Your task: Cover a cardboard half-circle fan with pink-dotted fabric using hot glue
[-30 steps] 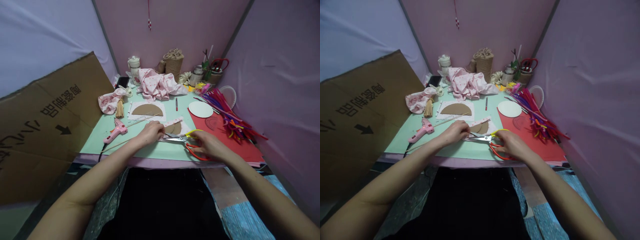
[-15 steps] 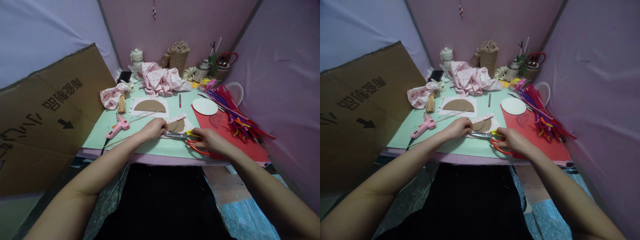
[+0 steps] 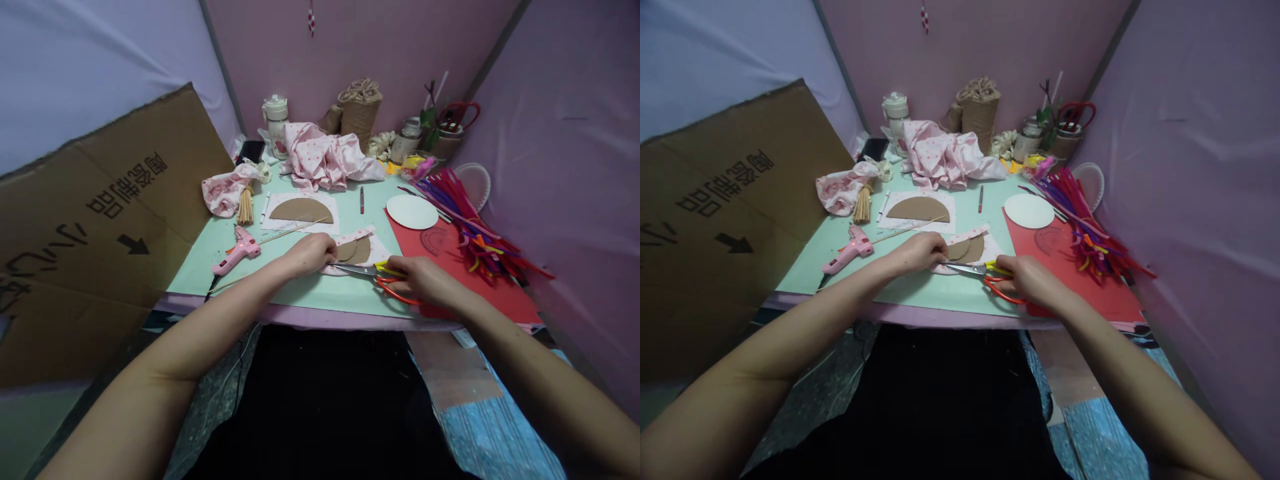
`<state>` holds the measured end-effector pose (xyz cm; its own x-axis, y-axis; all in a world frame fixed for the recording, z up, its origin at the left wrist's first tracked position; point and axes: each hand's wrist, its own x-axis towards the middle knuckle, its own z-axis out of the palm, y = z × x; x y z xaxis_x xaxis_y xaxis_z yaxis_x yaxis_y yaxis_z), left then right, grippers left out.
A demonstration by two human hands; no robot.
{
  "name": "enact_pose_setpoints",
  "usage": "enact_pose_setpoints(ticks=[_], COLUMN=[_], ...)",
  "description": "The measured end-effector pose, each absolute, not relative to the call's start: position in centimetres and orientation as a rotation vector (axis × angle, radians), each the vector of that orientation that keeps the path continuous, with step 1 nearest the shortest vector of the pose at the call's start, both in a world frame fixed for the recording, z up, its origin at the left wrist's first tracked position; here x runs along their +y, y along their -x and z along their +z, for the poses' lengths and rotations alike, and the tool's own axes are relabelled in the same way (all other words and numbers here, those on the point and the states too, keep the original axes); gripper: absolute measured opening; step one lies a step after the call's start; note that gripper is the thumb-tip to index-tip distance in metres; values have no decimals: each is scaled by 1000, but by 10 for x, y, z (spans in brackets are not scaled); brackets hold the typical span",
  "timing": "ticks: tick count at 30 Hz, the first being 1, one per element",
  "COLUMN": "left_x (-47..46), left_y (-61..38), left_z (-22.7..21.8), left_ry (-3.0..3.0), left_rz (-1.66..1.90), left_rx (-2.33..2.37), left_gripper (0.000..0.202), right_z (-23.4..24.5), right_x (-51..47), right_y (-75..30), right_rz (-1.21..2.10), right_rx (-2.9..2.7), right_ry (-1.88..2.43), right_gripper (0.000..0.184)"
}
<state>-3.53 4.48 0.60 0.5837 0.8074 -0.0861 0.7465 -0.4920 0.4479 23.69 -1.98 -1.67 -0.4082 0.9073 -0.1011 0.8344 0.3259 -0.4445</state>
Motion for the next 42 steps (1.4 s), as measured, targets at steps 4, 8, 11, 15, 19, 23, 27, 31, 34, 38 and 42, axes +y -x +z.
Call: enact_pose_setpoints(ticks=[4, 8, 11, 15, 19, 23, 27, 31, 34, 38, 42], left_x=[46, 45, 44, 46, 48, 48, 47, 50, 54, 51, 27], left_y=[35, 34, 33, 34, 35, 35, 35, 37, 38, 39, 36], left_z=[5, 9, 11, 9, 5, 5, 7, 6, 5, 10, 17], left_ry=[-2368, -2332, -2341, -2340, -2326, -2314, -2245, -2101, -1974, -1930, -1864], left_rz=[205, 179, 169, 180, 182, 181, 260, 455, 612, 789, 931], left_rx=[1231, 1249, 1241, 1244, 1224, 1240, 1286, 1331, 1391, 1455, 1417], left_gripper=[16, 14, 16, 15, 14, 13, 10, 8, 7, 4, 3], right_z=[-18, -14, -11, -11, -13, -11, -10, -16, -23, -26, -21], right_x=[-22, -24, -24, -24, -27, -29, -32, -37, -40, -44, -48], right_y=[-234, -226, -222, -220, -221, -220, -220, -224, -227, -226, -235], right_rz=[653, 621, 599, 598, 578, 557, 551, 541, 508, 517, 496], right_rx=[-2400, -2376, -2378, -2388, -2399, -2400, -2369, -2334, -2296, -2241, -2015], right_ry=[1617, 1629, 1618, 1644, 1674, 1714, 1716, 1729, 1715, 1698, 1782], right_gripper=[33, 33, 32, 32, 34, 34, 29, 27, 31, 41, 42])
